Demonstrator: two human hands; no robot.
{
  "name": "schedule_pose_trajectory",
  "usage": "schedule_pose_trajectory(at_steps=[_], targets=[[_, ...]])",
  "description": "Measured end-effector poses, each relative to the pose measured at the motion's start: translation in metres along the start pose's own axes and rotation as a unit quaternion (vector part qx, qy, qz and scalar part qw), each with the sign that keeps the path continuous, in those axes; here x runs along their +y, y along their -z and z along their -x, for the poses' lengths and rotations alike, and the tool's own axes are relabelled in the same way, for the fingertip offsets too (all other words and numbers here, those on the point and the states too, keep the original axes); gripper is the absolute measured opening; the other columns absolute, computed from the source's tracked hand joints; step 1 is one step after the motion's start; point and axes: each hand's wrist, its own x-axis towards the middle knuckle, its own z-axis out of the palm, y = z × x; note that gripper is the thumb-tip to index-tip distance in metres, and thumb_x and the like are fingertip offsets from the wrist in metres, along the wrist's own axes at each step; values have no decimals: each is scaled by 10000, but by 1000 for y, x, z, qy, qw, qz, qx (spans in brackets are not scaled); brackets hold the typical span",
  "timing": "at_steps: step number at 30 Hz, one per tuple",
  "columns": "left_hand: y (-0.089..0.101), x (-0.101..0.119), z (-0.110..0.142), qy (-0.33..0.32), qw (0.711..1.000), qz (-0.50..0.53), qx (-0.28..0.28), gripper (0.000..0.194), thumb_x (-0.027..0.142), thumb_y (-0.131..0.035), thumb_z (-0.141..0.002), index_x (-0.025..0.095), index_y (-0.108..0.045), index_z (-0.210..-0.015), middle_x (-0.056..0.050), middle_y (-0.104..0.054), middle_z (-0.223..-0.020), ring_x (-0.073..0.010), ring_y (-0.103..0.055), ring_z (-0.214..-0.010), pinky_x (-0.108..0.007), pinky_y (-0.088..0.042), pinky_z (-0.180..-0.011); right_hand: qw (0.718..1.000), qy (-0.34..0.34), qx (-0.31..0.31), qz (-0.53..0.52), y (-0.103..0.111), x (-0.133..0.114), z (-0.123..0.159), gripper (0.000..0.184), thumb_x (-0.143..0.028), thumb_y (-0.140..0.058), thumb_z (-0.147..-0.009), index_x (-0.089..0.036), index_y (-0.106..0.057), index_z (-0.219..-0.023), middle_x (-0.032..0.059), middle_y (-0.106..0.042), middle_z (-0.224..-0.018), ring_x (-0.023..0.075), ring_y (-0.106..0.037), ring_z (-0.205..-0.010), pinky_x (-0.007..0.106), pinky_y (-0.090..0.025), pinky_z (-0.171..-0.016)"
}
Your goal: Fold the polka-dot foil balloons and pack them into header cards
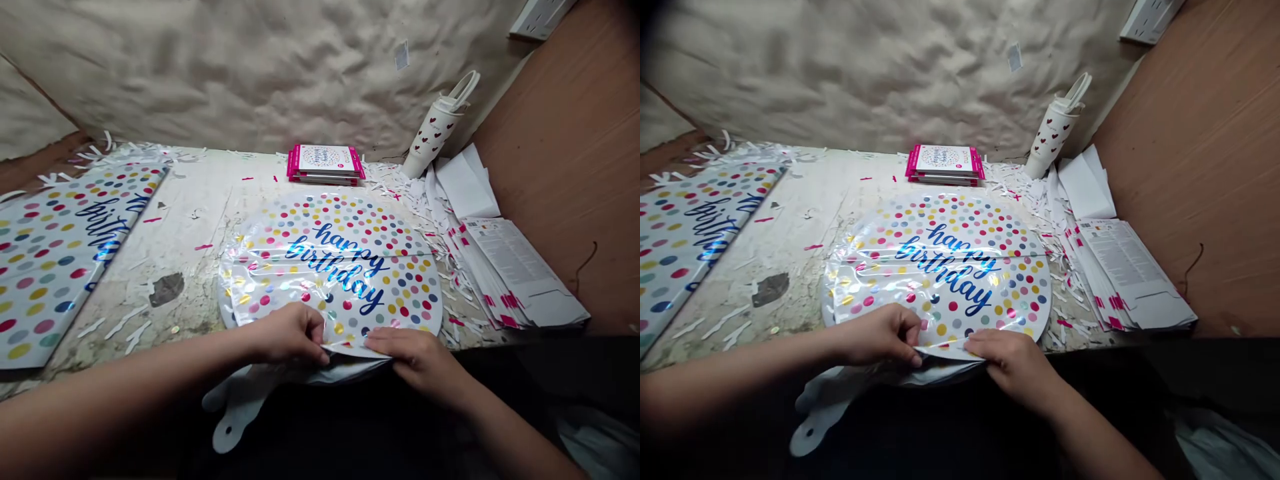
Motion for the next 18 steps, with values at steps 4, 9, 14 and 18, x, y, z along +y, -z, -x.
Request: schedule_pose_trajectory(at_steps=[4,9,14,18], targets=[[7,6,-5,17,992,115,-57,257,351,-722,-580,164,-546,-592,51,-485,-523,-87,-399,-495,-195,-284,-479,996,-34,-81,-15,15,-12,-7,638,-401,-753,-630,-256,-551,-1218,49,-624,-1175,236,-596,-1052,336,-497,-888],[9,26,0,-33,999,-13,-27,175,332,-639,-668,167,-581,-667,25,-546,-567,-103,-459,-515,-189,-297,-460,998,-48,-45,-1,11,-42,-36,263,-368,-490,-875,-252,-622,-1071,28,-697,-949,179,-649,-828,270,-507,-704],[2,34,6,-61,992,-107,23,182,307,-624,-663,165,-514,-632,42,-538,-568,-106,-494,-545,-176,-315,-460,996,-73,-30,-47,-5,-49,-58,165,-229,-504,-843,-212,-668,-838,10,-671,-750,137,-604,-680,226,-444,-633],[1,29,13,-78,974,-212,18,99,243,-491,-750,176,-558,-780,16,-581,-685,-132,-536,-627,-202,-370,-526,984,-110,-20,-141,-13,-40,-60,150,-223,-521,-813,-181,-653,-755,0,-625,-670,121,-554,-624,216,-410,-588]])
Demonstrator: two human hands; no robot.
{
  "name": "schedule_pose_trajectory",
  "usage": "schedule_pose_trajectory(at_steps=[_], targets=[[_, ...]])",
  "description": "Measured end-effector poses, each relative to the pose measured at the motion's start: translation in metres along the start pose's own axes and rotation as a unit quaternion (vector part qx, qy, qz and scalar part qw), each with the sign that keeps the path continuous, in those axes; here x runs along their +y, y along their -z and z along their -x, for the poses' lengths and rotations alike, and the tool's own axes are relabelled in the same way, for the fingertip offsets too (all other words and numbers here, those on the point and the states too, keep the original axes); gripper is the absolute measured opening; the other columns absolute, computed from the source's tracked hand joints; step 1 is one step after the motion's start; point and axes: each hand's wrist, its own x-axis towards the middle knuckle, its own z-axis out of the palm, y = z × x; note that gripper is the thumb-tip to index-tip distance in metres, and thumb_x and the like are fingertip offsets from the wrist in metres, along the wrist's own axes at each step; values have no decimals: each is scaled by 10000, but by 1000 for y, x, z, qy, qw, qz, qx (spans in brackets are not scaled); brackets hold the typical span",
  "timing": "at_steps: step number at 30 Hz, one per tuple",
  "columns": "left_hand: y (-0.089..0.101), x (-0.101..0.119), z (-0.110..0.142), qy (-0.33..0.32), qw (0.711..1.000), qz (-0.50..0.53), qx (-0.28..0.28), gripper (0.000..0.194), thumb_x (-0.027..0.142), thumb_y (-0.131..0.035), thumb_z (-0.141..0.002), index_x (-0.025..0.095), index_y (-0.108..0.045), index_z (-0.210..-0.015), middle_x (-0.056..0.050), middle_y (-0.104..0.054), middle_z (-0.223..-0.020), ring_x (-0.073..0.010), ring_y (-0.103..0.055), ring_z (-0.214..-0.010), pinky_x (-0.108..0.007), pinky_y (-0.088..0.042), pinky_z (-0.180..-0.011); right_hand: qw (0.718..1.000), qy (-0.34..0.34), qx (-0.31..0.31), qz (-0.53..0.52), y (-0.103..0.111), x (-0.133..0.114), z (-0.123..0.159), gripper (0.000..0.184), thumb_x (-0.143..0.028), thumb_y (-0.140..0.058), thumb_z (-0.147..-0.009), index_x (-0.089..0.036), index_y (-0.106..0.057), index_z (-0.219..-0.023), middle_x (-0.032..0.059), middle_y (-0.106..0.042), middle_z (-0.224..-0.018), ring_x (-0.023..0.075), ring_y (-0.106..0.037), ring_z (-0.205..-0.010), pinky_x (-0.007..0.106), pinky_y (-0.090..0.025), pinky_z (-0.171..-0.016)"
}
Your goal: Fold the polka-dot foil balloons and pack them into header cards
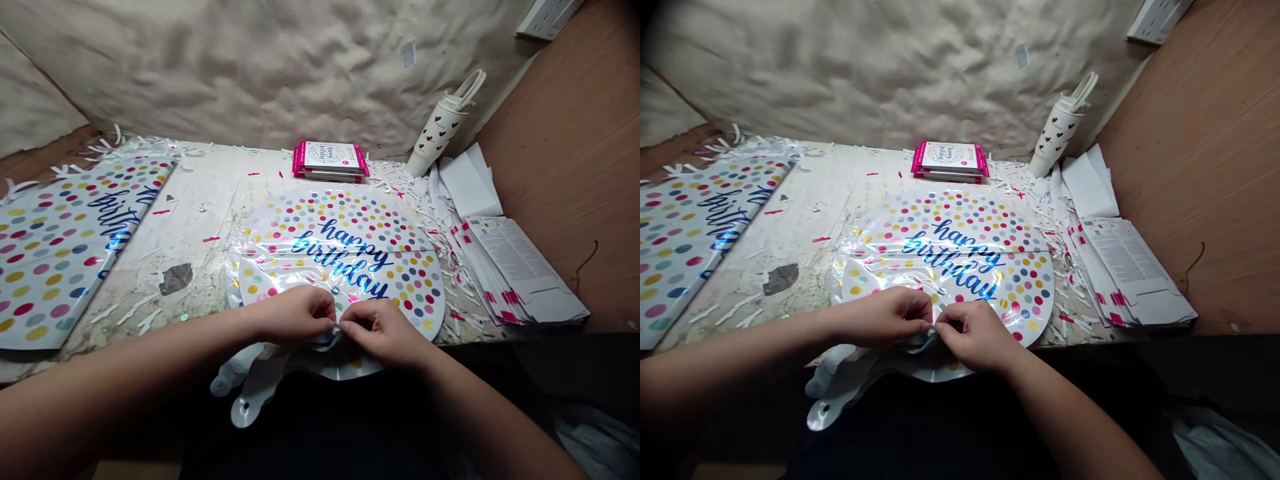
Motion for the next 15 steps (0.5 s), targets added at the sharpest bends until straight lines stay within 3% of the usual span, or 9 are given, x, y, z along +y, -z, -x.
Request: schedule_pose_trajectory(at_steps=[3,5,7,11,13,15], targets=[[-10,-10,18,-12,984,-158,83,218,138,-425,-741,189,-515,-933,-11,-606,-763,-169,-569,-684,-239,-402,-567,995,-18,53,-81,-4,8,0,171,-245,-516,-819,-164,-607,-700,-3,-584,-649,116,-517,-610,217,-395,-571],[-16,-20,37,-22,970,-220,101,344,103,-397,-745,189,-464,-1072,-38,-623,-857,-183,-593,-750,-262,-443,-635,988,-18,84,-129,-8,11,2,181,-263,-516,-828,-163,-575,-689,-4,-561,-657,115,-503,-620,221,-397,-584],[-18,-29,56,-32,956,-265,121,416,129,-426,-756,181,-419,-1168,-83,-613,-1003,-211,-595,-882,-300,-465,-749,980,0,107,-165,-11,11,4,174,-270,-519,-834,-165,-555,-701,-7,-541,-666,114,-491,-633,224,-398,-602],[-15,-42,79,5,911,-339,235,518,260,-561,-723,153,-421,-1210,-163,-527,-1195,-335,-502,-1097,-442,-407,-911,969,52,145,-195,-16,9,8,146,-257,-503,-858,-175,-536,-742,-12,-512,-683,111,-471,-640,224,-388,-604],[-20,-48,82,15,917,-320,238,521,228,-526,-741,161,-396,-1241,-161,-520,-1219,-323,-515,-1096,-425,-425,-898,963,68,172,-198,-16,10,10,133,-254,-482,-874,-183,-532,-772,-11,-507,-703,112,-465,-646,227,-384,-602],[-26,-56,83,27,941,-271,203,505,177,-453,-778,171,-351,-1272,-146,-554,-1189,-277,-570,-1030,-375,-467,-836,950,75,223,-204,-13,13,11,132,-259,-450,-893,-193,-525,-806,-8,-502,-728,117,-462,-662,236,-385,-614]])
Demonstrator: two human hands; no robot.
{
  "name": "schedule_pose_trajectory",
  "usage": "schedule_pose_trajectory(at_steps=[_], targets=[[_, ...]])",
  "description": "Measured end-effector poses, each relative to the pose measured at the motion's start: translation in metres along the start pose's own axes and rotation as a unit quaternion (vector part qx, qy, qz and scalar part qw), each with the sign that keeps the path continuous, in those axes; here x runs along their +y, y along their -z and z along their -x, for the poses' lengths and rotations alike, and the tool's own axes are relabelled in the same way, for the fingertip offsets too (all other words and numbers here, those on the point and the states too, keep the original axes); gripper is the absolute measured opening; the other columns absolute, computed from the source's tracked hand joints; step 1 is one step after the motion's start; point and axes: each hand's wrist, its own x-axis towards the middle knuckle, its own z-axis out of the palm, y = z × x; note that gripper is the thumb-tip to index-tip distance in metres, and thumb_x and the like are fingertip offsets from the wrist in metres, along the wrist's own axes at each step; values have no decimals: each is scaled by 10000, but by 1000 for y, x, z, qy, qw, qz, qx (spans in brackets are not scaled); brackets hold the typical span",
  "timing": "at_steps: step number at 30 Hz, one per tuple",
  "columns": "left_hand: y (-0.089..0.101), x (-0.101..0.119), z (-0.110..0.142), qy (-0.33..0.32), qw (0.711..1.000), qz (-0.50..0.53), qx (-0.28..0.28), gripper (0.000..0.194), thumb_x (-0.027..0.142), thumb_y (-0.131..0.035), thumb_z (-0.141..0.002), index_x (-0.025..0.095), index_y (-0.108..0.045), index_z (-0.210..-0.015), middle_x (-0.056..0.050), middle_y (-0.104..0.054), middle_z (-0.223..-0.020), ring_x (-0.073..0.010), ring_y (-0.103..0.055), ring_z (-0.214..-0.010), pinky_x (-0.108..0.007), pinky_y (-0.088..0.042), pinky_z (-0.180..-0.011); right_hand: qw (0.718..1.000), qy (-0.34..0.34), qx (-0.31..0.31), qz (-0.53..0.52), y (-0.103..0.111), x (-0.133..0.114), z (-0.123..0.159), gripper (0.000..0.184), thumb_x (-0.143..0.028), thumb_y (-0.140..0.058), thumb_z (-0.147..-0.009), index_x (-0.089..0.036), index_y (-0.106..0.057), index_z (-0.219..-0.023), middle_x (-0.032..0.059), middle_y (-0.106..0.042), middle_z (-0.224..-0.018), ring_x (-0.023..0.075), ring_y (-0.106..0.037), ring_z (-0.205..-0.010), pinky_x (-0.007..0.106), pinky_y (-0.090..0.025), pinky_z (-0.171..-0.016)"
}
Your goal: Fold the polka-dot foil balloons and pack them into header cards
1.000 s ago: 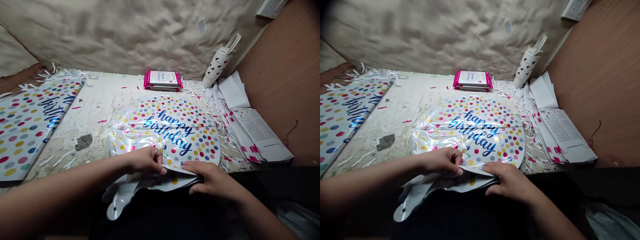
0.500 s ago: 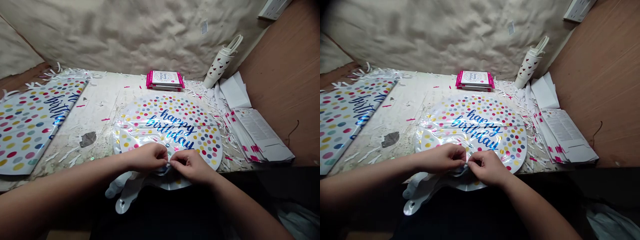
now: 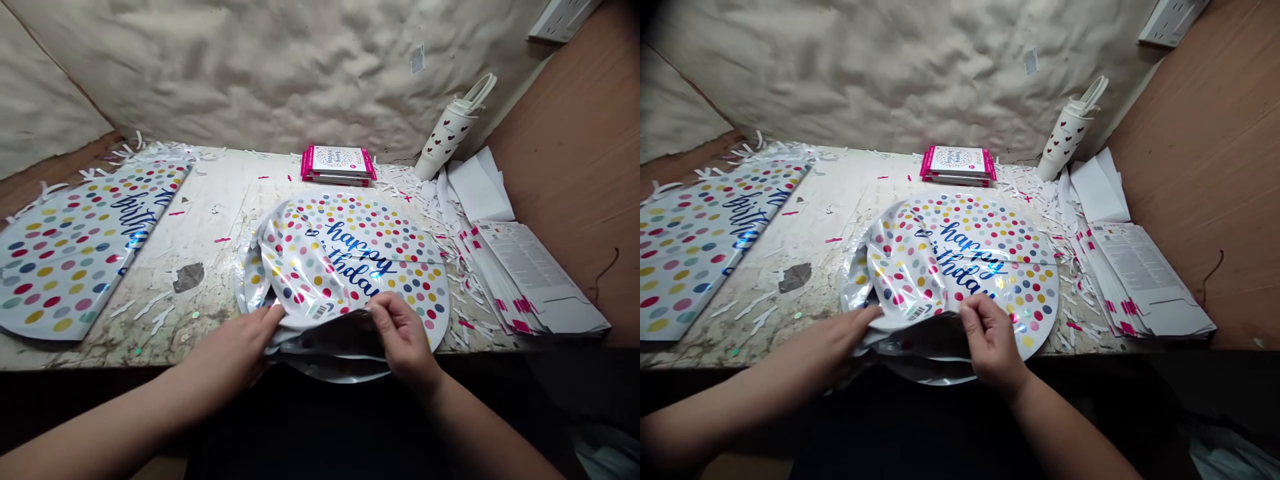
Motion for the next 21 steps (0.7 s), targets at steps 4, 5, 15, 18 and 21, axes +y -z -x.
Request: schedule_pose_trajectory(at_steps=[4,5,15,18,21], targets=[[2,-14,8,64,990,114,-56,447,359,-562,-775,211,-400,-1164,-63,-629,-941,-226,-625,-792,-304,-506,-646,999,26,40,19,8,0,3,139,-245,-409,-914,-205,-516,-836,-2,-492,-744,135,-484,-722,256,-395,-662],[7,-19,8,70,987,144,-21,484,423,-609,-739,222,-409,-1132,-53,-617,-935,-222,-616,-793,-299,-507,-644,999,35,25,29,8,-1,4,132,-233,-407,-913,-207,-518,-846,1,-496,-751,140,-493,-738,260,-399,-672],[-4,-49,-44,-191,975,10,109,490,142,-416,-845,326,-445,-1298,5,-489,-1338,-239,-342,-1300,-480,-172,-1096,929,226,-100,276,-13,5,31,442,-79,-489,-737,-186,-460,-1164,119,-548,-1178,279,-493,-1133,443,-443,-914],[-28,-58,-44,-208,972,55,92,433,137,-379,-851,320,-561,-1200,30,-583,-1234,-195,-479,-1203,-376,-323,-1053,871,140,-72,466,13,31,42,717,15,-379,-685,-125,-271,-1380,165,-405,-1375,299,-377,-1269,482,-417,-969],[-36,-65,-39,-184,975,77,95,458,117,-381,-832,312,-566,-1203,23,-581,-1234,-204,-474,-1208,-378,-360,-1036,807,-13,33,590,63,53,46,622,14,-314,-761,-116,-338,-1369,176,-516,-1283,272,-499,-1178,437,-486,-905]])
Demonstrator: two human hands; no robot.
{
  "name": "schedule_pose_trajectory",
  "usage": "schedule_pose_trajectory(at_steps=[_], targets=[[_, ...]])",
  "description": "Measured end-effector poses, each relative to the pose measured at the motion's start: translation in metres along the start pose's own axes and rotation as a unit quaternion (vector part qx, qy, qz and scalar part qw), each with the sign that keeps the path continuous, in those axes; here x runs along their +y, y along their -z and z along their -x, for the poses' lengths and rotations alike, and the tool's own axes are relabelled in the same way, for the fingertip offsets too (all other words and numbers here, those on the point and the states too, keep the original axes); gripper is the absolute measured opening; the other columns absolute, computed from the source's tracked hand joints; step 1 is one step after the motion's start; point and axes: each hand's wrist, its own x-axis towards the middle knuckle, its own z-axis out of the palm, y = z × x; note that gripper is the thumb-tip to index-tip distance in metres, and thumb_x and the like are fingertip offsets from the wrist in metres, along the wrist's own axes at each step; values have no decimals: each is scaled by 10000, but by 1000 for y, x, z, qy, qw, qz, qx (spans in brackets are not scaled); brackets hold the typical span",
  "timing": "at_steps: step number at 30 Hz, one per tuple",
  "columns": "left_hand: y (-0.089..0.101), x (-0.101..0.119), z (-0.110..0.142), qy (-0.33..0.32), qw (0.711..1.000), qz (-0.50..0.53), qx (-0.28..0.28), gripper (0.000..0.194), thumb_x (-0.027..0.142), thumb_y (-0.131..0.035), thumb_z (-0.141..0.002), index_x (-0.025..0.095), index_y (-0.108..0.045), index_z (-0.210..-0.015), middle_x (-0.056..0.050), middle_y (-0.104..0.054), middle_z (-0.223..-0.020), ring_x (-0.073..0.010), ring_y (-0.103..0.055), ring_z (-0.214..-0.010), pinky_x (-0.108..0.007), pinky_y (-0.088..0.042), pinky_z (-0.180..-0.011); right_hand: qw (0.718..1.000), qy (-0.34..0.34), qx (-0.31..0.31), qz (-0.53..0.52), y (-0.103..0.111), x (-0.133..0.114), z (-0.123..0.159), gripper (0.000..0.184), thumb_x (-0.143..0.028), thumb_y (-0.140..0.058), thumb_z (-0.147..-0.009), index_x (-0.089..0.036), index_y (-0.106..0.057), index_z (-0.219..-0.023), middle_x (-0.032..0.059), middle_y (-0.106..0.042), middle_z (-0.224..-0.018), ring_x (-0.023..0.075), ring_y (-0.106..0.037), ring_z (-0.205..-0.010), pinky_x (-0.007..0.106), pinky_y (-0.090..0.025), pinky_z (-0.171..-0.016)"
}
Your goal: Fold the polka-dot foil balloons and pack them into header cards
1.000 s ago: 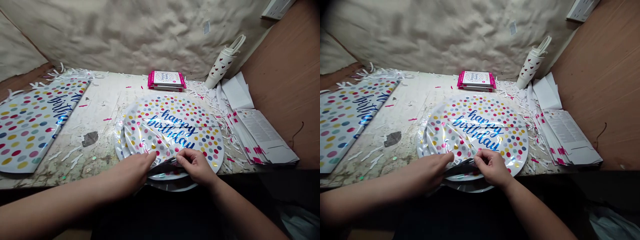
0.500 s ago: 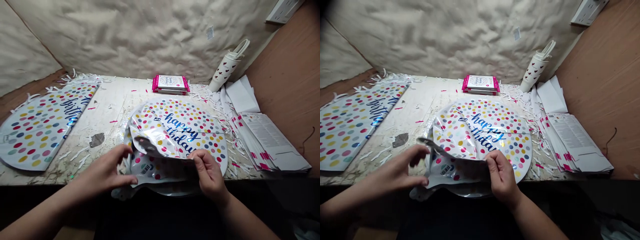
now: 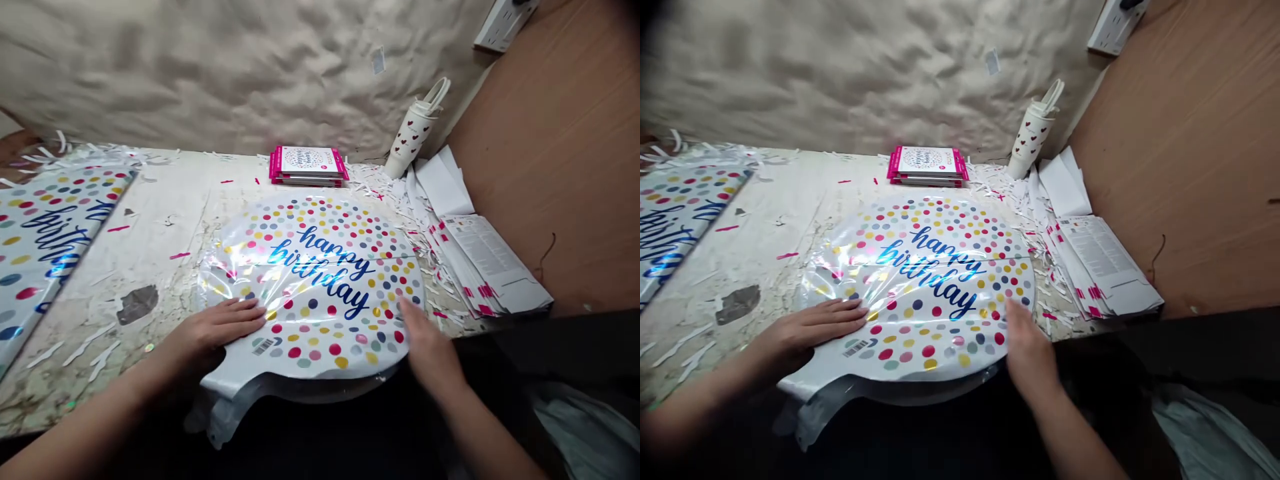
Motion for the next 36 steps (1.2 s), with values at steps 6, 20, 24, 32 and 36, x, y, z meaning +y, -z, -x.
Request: schedule_pose_trajectory(at_steps=[6,20,24,32,36], targets=[[25,-19,-5,48,996,-12,-70,561,207,-448,-814,234,-371,-1368,-38,-325,-1439,-268,-270,-1331,-438,-291,-1063,978,145,-111,-104,18,59,-29,483,-172,-463,-828,-228,-461,-1307,69,-429,-1378,254,-337,-1302,515,-229,-1081],[38,-26,-69,227,953,-186,76,452,401,-361,-893,154,-507,-1242,-139,-552,-1229,-303,-464,-1169,-464,-342,-967,954,-237,-73,-168,12,77,-191,482,-566,-623,-639,-144,-630,-872,108,-653,-772,292,-599,-793,397,-453,-691],[9,-3,-55,148,974,-154,-71,596,516,-338,-886,208,-314,-1396,-132,-273,-1461,-350,-213,-1334,-518,-237,-1030,973,-228,17,-40,19,27,-186,716,-580,-567,-712,-68,-483,-1204,249,-561,-1109,400,-470,-1084,536,-333,-882],[3,-8,-49,190,966,-156,-80,567,592,-330,-859,379,-271,-1381,-118,-181,-1492,-438,-141,-1328,-628,-173,-978,968,121,-211,-56,-7,-60,-117,756,-620,-292,-851,-168,-148,-1439,74,-142,-1507,245,-126,-1374,477,-32,-1099],[7,7,-70,228,958,-144,-94,612,598,-299,-856,282,-337,-1380,-129,-207,-1484,-411,-152,-1336,-606,-205,-987,977,-172,-93,87,6,22,-92,656,-474,-236,-912,-7,-311,-1366,230,-341,-1401,335,-290,-1302,546,-147,-1048]])
